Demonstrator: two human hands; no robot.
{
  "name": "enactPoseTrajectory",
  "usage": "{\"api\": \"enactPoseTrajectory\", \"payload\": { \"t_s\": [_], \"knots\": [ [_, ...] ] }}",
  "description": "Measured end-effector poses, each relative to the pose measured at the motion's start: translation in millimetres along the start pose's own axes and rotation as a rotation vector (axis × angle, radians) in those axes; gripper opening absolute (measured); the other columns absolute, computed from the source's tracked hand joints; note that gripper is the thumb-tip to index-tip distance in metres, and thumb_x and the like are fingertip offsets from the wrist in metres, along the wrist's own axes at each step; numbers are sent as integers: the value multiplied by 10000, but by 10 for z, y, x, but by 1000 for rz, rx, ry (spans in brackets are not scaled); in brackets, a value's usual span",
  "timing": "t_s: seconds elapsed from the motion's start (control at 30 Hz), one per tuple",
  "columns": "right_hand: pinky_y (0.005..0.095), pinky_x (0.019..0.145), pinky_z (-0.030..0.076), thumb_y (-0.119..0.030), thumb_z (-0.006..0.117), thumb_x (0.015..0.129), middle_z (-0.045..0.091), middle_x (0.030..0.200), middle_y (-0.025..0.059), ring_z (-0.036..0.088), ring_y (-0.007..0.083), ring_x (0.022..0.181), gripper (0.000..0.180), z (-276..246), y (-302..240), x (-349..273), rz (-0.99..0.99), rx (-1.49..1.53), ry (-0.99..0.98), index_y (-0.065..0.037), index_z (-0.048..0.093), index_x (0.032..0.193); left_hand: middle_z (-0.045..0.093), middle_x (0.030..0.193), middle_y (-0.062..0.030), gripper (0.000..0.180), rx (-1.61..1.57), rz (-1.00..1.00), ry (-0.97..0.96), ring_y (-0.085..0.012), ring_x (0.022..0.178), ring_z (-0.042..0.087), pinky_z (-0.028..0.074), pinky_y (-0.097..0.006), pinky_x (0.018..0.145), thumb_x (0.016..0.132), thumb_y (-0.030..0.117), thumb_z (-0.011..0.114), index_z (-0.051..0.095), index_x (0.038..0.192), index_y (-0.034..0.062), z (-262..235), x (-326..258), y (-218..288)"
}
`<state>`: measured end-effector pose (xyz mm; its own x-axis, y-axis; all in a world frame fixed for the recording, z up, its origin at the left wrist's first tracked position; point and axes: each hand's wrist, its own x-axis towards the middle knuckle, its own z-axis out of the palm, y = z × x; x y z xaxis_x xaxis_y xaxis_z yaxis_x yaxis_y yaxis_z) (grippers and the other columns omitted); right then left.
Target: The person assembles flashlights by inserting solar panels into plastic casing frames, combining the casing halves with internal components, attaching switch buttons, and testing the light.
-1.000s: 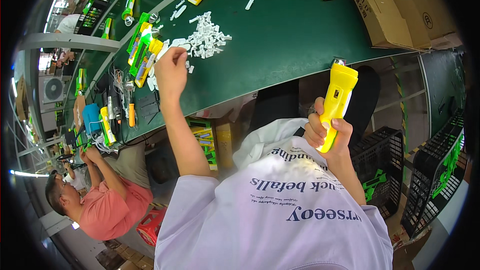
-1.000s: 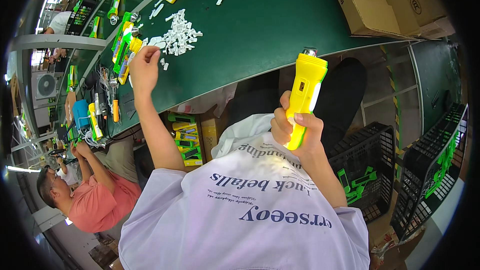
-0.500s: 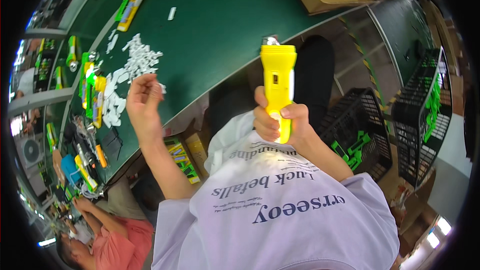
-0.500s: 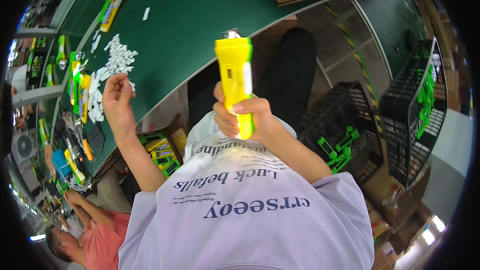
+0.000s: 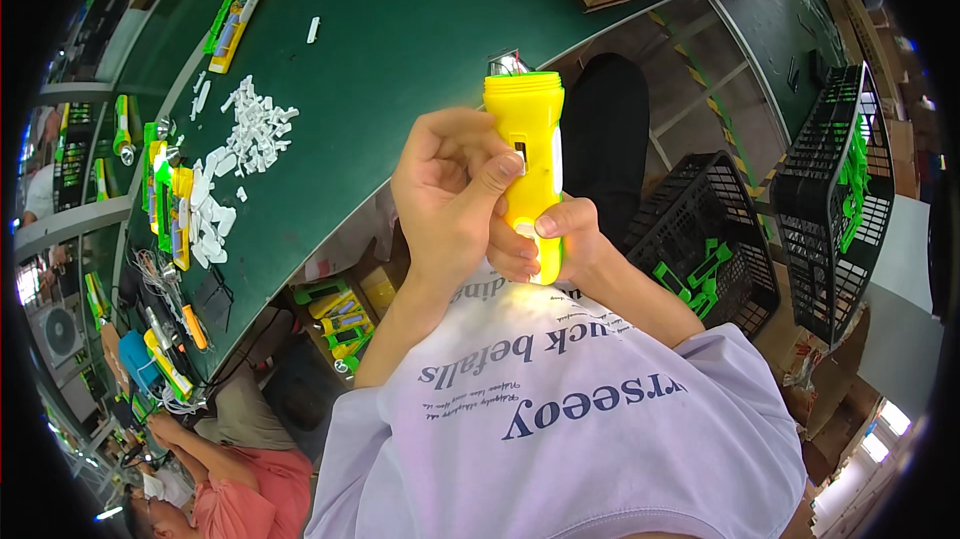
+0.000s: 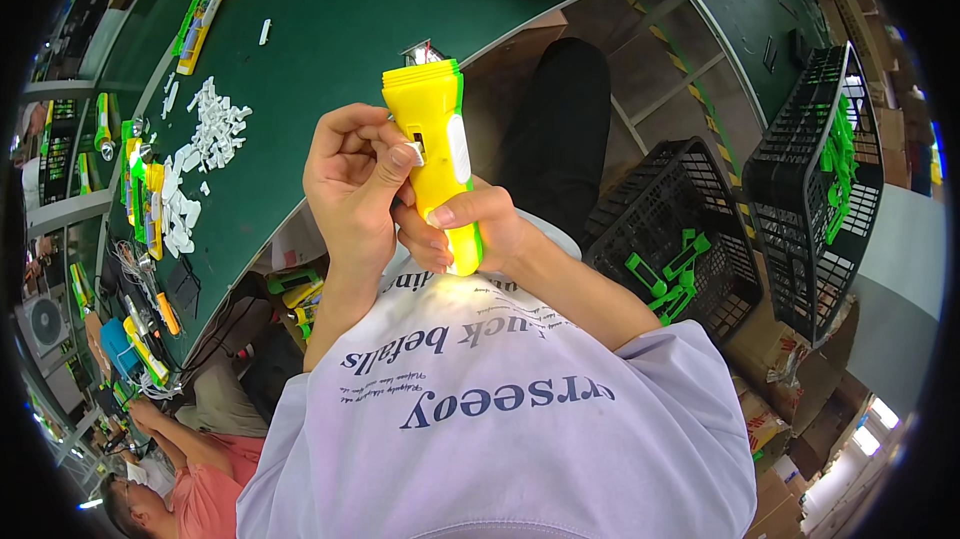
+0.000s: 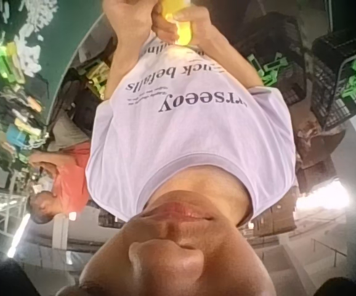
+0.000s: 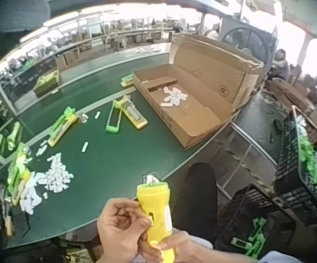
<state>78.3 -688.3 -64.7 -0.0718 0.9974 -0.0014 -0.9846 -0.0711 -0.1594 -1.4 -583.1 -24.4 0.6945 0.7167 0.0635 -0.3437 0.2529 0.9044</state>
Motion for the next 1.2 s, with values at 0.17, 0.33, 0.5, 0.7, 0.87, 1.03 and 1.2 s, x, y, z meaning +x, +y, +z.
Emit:
{"api": "enactPoseTrajectory", "payload": {
  "t_s": [0.17,0.33,0.5,0.7,0.87,1.03,1.2],
  "knots": [
    [310,476,405,-159,669,762,502,633,80,479,174,480,317,20,13,-1,4,-47,47,-64,486,1003,627,877,-57,325,11,12,51,-62,717,551,463,-190,648,836,-62,705,530,1105,-4,-2,-35,-27],
    [304,473,398,-168,674,775,494,607,67,480,157,483,298,20,22,-6,49,-115,132,-66,474,972,640,1023,-109,393,141,13,18,-106,832,588,492,-234,738,863,-36,687,488,1201,-20,-57,-9,-40],
    [302,472,403,-171,670,784,495,606,60,487,159,482,275,96,11,-7,58,-164,168,-71,478,952,623,1176,-137,547,-17,-186,-62,-167,997,622,506,-297,884,927,28,635,369,1403,-9,-133,39,-31],
    [307,481,423,-175,643,776,501,639,71,491,173,499,280,74,35,1,68,-17,80,-63,500,989,570,1296,-249,629,29,-255,-286,-267,1000,678,555,-359,868,1001,272,536,240,1514,59,-242,83,-98],
    [307,470,429,-172,674,778,511,630,67,504,174,486,287,94,43,21,59,-42,85,-67,483,966,571,1301,-250,629,88,-142,-252,-242,1038,662,530,-317,892,1011,264,515,217,1519,42,-187,64,-51],
    [304,472,421,-168,674,781,505,627,62,493,166,480,301,104,35,25,50,-52,70,-62,469,974,574,1285,-266,650,97,-215,-311,-219,1031,657,528,-294,864,1001,229,535,198,1524,40,-274,124,30],
    [302,470,412,-154,674,781,505,626,59,488,159,478,296,92,18,-1,47,-57,105,-71,461,971,531,1318,-202,703,116,-218,-179,-215,1034,646,528,-310,876,911,12,635,236,1490,34,-148,61,173]
  ]
}}
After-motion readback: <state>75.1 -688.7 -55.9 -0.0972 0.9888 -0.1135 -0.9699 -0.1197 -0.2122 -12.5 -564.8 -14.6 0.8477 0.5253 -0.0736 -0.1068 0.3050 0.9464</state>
